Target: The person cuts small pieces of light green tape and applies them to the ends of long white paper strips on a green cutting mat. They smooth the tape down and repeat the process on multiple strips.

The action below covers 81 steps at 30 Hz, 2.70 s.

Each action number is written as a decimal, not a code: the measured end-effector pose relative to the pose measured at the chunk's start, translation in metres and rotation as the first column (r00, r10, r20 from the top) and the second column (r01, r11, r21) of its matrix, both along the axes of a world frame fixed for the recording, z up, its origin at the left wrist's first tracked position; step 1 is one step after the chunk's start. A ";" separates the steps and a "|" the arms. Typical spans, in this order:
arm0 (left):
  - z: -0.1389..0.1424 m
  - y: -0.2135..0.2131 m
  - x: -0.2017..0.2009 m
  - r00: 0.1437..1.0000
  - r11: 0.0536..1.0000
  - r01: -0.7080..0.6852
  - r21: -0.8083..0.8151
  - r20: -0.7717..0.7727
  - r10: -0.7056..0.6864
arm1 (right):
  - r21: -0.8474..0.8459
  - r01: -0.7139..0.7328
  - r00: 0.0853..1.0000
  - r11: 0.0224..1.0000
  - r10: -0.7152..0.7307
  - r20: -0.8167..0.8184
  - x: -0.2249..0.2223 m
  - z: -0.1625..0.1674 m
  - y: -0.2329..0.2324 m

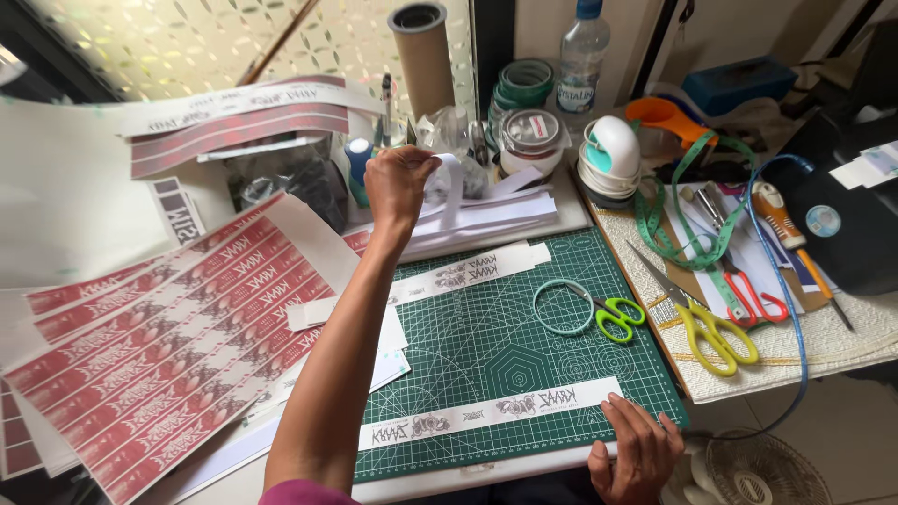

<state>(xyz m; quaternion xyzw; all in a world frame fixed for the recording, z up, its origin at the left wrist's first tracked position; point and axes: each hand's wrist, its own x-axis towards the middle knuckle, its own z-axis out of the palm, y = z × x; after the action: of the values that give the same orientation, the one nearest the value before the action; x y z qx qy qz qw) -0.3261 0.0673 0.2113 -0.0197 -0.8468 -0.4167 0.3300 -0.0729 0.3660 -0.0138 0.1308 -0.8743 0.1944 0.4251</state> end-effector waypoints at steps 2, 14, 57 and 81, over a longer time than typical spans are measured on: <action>0.012 0.000 0.008 0.999 0.993 -0.047 -0.106 -0.032 0.044 | 0.007 0.009 1.000 1.000 -0.009 -0.009 0.001 0.007 -0.003; 0.055 0.006 0.003 1.000 1.000 -0.010 0.021 -0.021 0.010 | 0.013 0.014 0.999 1.000 -0.013 -0.052 0.002 0.028 -0.008; -0.040 -0.053 0.360 0.389 0.814 0.420 0.401 0.731 -0.561 | -0.486 0.092 -0.160 0.869 0.495 0.854 0.034 0.167 0.080; -0.050 -0.065 0.376 0.350 0.788 0.324 0.524 0.707 -0.614 | -0.775 -0.413 0.211 0.478 0.878 0.429 0.066 0.079 0.239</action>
<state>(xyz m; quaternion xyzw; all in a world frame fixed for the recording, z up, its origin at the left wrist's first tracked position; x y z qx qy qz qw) 0.0502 0.0019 0.1617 -0.0086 -0.7790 -0.5673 -0.2669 -0.0066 0.6048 0.0648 0.2832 -0.7241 0.6150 -0.1315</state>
